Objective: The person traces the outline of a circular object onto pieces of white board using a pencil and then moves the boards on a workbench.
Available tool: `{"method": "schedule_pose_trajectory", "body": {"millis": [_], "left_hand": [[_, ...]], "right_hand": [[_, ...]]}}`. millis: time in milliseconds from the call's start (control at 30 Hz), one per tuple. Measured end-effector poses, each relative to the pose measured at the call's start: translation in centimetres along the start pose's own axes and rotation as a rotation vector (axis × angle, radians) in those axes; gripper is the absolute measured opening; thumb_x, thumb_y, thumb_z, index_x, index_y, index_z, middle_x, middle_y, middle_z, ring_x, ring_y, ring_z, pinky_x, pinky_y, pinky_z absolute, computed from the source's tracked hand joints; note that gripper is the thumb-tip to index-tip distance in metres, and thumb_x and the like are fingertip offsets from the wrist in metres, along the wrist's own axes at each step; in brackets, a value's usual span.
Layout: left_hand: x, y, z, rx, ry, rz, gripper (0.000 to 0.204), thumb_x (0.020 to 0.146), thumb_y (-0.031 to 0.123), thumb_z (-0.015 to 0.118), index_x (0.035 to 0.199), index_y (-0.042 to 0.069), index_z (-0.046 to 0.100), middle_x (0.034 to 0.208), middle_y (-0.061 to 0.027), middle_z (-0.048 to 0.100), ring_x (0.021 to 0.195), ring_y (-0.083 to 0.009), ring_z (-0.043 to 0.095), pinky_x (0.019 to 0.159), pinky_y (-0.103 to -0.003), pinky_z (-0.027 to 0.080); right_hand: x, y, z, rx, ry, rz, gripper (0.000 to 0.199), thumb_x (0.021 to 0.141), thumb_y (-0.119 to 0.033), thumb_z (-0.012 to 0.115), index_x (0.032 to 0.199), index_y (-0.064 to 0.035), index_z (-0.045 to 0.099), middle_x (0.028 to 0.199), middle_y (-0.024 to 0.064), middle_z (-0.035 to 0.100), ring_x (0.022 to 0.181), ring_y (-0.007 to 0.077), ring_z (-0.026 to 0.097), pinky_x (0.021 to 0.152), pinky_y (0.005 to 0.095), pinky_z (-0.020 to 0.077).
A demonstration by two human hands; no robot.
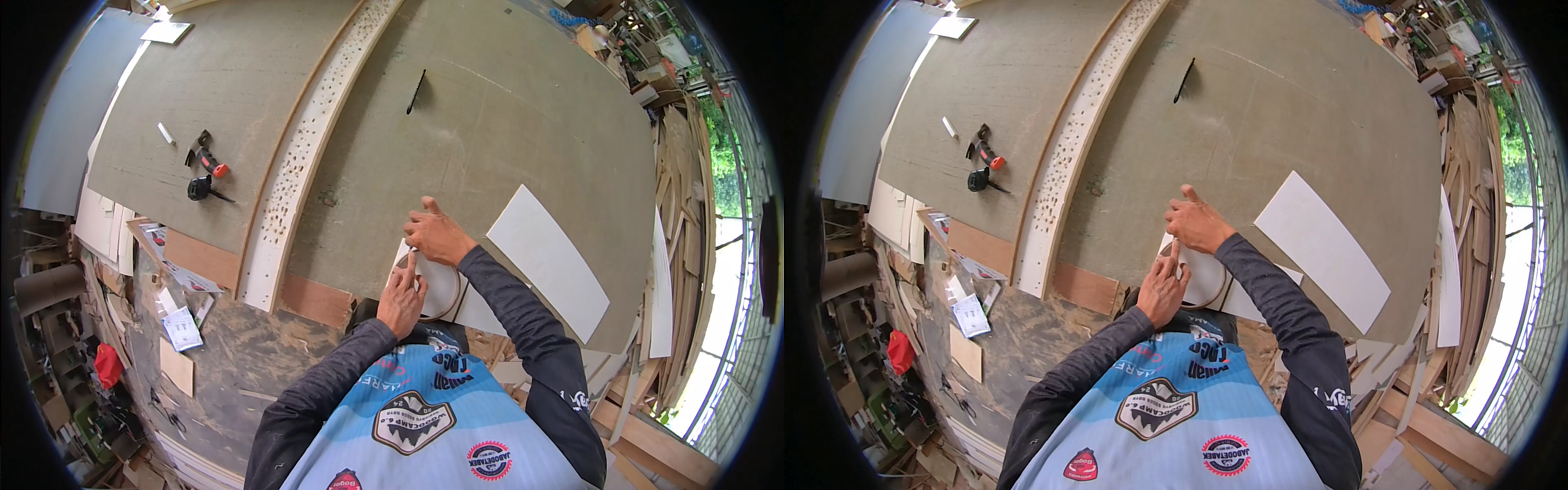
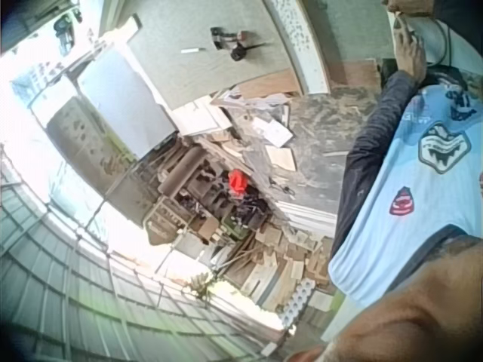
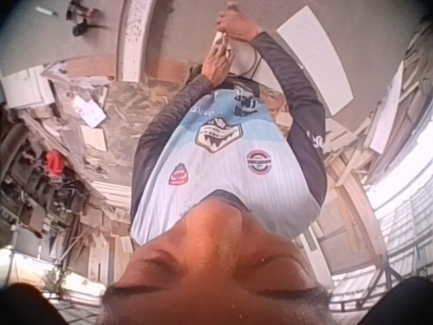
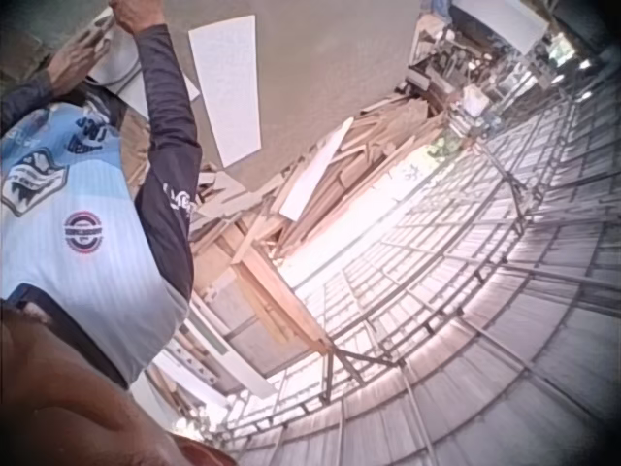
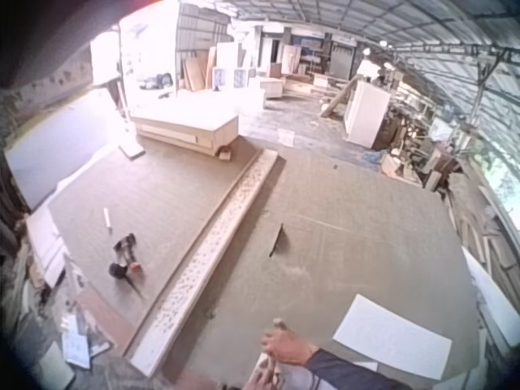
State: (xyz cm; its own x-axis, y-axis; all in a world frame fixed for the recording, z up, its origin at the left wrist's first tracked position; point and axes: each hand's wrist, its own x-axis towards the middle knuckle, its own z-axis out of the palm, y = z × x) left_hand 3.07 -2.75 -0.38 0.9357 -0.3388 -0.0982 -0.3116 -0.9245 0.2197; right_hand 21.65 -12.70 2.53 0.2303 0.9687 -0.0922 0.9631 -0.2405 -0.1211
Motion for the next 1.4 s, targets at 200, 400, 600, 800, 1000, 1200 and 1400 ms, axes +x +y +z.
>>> {"method": "schedule_pose_trajectory", "body": {"millis": [200, 400, 600, 800, 1000, 1200, 1400], "left_hand": [[-0.2, 0.0, -0.2, -0.005, 0.040, 0.002, 0.039, 0.091, 0.019, 0.054, 0.121, -0.006, 0.057, 0.126, -0.0328, 0.061, 0.129, -0.0373, 0.053, 0.111, -0.046, 0.038], [-0.3, 0.1, 0.3, -0.012, 0.054, 0.011, 0.039, 0.090, 0.019, 0.055, 0.119, -0.006, 0.057, 0.117, -0.0283, 0.065, 0.128, -0.0368, 0.052, 0.112, -0.046, 0.038], [0.0, 0.2, -0.3, 0.033, -0.017, -0.014, 0.038, 0.093, 0.021, 0.053, 0.121, -0.004, 0.059, 0.150, -0.0383, 0.044, 0.131, -0.0396, 0.052, 0.111, -0.044, 0.038], [0.0, 0.0, 0.4, 0.022, 0.016, -0.011, 0.037, 0.095, 0.020, 0.051, 0.122, -0.003, 0.061, 0.155, -0.0404, 0.037, 0.134, -0.0401, 0.051, 0.111, -0.044, 0.038], [0.1, -1.4, -1.9, -0.040, 0.062, 0.023, 0.035, 0.092, 0.019, 0.057, 0.121, 0.000, 0.062, 0.151, -0.0318, 0.047, 0.130, -0.0363, 0.052, 0.109, -0.045, 0.039], [0.5, -4.5, -1.7, -0.460, 0.232, -0.190, 0.037, 0.087, 0.013, 0.069, 0.122, 0.001, 0.063, 0.132, -0.0203, 0.062, 0.121, -0.0353, 0.057, 0.104, -0.047, 0.042], [-1.4, -7.4, 1.0, -0.763, 0.337, -0.388, 0.035, 0.091, 0.007, 0.070, 0.124, 0.001, 0.062, 0.114, -0.0166, 0.069, 0.098, -0.0311, 0.066, 0.089, -0.044, 0.051]], "right_hand": [[3.7, -1.9, -0.3, 0.024, -0.155, -0.208, 0.006, 0.074, -0.021, 0.071, 0.072, -0.0215, 0.077, 0.083, -0.0074, 0.069, 0.103, 0.0141, 0.065, 0.121, 0.0490, 0.0234], [4.7, -3.6, -0.3, 0.009, -0.200, -0.263, 0.006, 0.073, -0.019, 0.073, 0.075, -0.0194, 0.078, 0.086, -0.0072, 0.072, 0.106, 0.0164, 0.066, 0.123, 0.0497, 0.0229], [2.3, -0.1, -1.2, -0.090, -0.154, -0.144, 0.011, 0.080, -0.021, 0.068, 0.076, -0.0208, 0.078, 0.084, -0.0070, 0.071, 0.106, 0.0166, 0.066, 0.122, 0.0504, 0.0230], [-3.3, 1.8, -0.9, -0.162, -0.146, 0.030, 0.012, 0.082, -0.017, 0.067, 0.075, -0.0191, 0.077, 0.082, -0.0035, 0.069, 0.104, 0.0168, 0.065, 0.119, 0.0522, 0.0241], [-10.2, 0.0, -2.9, -0.016, 0.106, 0.534, 0.013, 0.088, -0.019, 0.066, 0.085, -0.0148, 0.077, 0.090, 0.0015, 0.069, 0.100, 0.0202, 0.063, 0.106, 0.0488, 0.0316], [-13.0, -7.8, 0.0, 0.346, 0.192, 0.942, 0.029, 0.089, -0.037, 0.074, 0.091, -0.0082, 0.072, 0.088, 0.0123, 0.068, 0.083, 0.0329, 0.068, 0.080, 0.0484, 0.0498], [-13.7, -11.6, 5.8, 0.508, 0.298, 1.219, 0.024, 0.088, -0.029, 0.074, 0.089, -0.0049, 0.069, 0.081, 0.0184, 0.072, 0.077, 0.0424, 0.071, 0.072, 0.0532, 0.0553]]}}
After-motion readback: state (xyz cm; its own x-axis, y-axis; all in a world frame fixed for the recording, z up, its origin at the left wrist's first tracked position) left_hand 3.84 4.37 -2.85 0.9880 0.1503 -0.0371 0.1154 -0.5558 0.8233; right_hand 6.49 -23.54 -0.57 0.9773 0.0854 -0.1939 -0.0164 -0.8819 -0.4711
